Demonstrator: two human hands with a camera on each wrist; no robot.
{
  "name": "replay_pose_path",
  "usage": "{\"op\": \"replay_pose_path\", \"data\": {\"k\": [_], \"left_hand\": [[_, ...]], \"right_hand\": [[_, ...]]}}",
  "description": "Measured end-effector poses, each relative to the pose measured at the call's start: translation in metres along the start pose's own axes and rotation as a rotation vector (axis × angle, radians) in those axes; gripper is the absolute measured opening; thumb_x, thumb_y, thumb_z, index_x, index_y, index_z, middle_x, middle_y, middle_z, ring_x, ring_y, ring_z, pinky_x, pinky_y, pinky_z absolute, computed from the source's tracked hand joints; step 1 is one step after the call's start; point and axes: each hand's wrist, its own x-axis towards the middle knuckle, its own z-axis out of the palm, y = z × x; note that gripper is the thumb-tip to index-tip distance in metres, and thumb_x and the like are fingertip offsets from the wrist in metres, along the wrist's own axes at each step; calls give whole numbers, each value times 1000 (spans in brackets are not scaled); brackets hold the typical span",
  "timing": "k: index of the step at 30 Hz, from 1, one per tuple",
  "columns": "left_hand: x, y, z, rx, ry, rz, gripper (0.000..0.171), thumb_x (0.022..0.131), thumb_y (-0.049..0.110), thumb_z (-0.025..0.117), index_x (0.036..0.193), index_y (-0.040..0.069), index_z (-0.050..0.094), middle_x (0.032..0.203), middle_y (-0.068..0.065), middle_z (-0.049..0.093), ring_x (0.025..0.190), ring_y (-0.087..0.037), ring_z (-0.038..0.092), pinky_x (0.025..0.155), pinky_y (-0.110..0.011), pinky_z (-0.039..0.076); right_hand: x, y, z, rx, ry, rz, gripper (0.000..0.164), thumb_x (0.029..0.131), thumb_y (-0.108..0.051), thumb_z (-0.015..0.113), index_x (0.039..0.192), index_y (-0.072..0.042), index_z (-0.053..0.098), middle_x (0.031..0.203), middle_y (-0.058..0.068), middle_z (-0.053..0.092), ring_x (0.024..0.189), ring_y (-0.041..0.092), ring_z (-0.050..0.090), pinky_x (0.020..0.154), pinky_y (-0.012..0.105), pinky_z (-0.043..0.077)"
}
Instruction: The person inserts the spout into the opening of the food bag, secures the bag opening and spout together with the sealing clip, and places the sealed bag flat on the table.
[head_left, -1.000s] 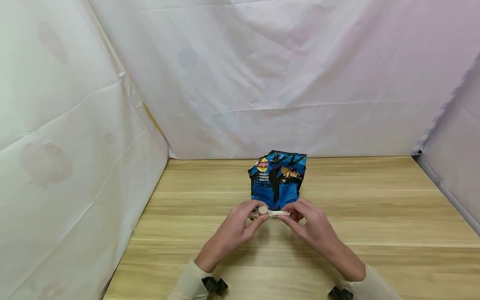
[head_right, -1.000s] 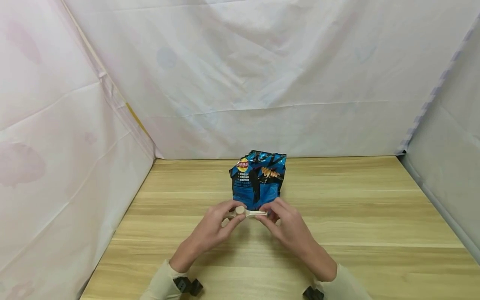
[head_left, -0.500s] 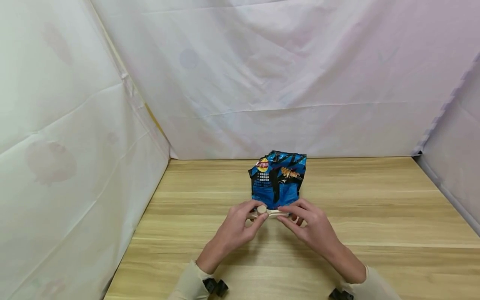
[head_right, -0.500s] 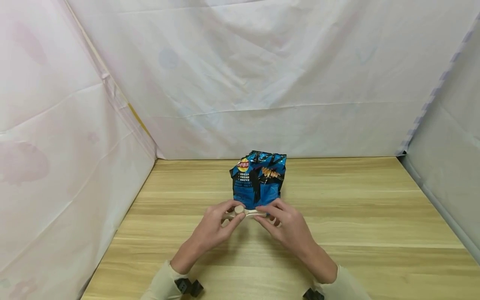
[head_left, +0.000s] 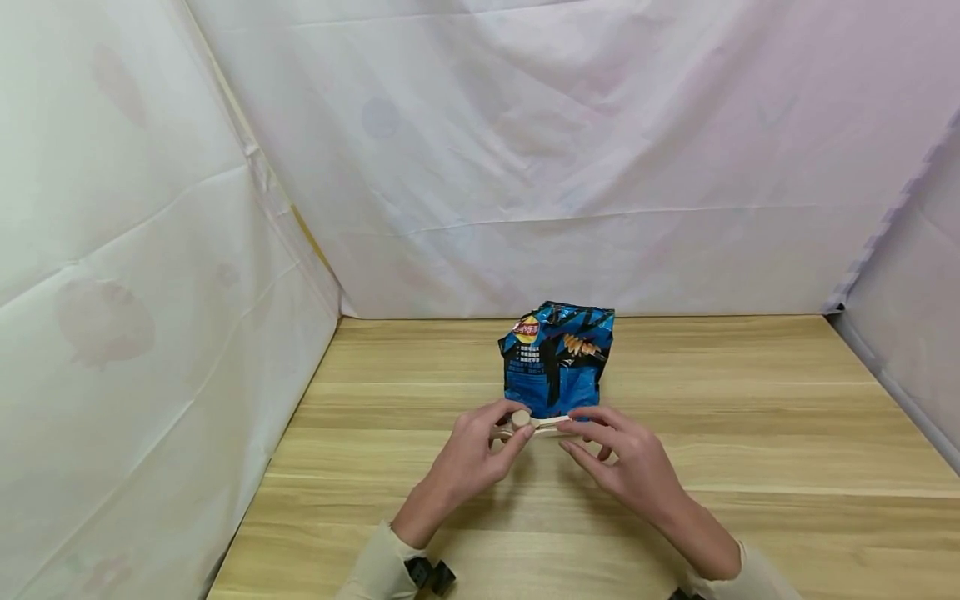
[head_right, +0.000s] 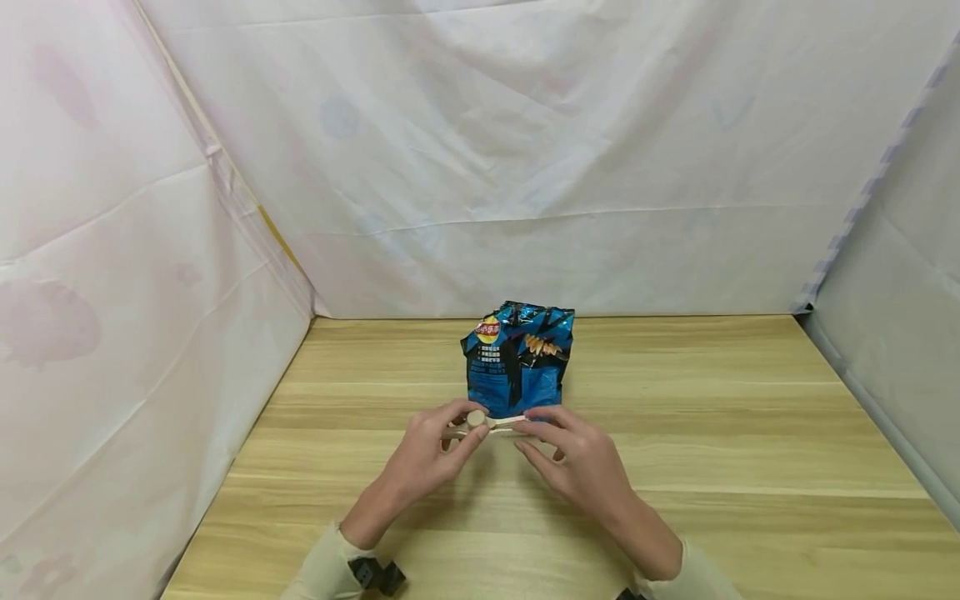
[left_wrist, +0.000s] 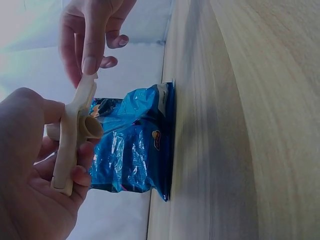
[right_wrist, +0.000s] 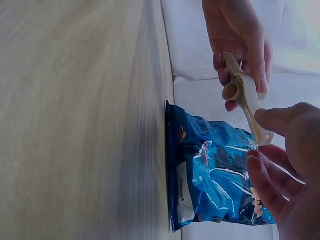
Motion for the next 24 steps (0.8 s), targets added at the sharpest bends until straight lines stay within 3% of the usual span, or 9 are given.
{"op": "replay_pose_path", "data": {"k": [6,12,16,20,24], "left_hand": [[-1,-3,-1,32,13,-20,19,109,34,69,120,20,73,108,6,76,89,-7,68,73,-28,64],[-1,-6,-2,21,1,-29,21,109,36,67,121,20,72,109,5,77,93,-7,71,79,-20,62],[-2,-6,-2,5,-15,1,20,110,35,67,121,19,72,109,5,76,96,-6,72,81,-20,63],[-3,-5,-2,-6,-35,26,20,109,35,67,121,20,72,109,7,76,98,-5,72,81,-19,63],[-5,-4,-1,-10,-54,32,18,110,36,66,121,22,72,108,8,75,98,-3,72,81,-18,62]], "right_hand": [[-5,-6,1,61,-49,6,28,84,-16,95,108,-25,85,113,-6,74,87,11,73,63,11,55],[-7,-12,2,149,-82,-44,19,89,-18,92,102,-28,84,102,-14,73,82,7,70,63,11,54],[-1,-9,0,206,-30,-81,18,91,-9,88,98,-24,83,98,-13,75,82,4,67,65,12,54],[10,0,-3,124,38,-68,24,85,-3,90,103,-19,84,105,-9,75,94,7,66,79,12,54],[16,7,-4,1,-27,-60,28,84,-14,94,111,-19,85,113,-8,75,107,12,66,92,20,53]]}}
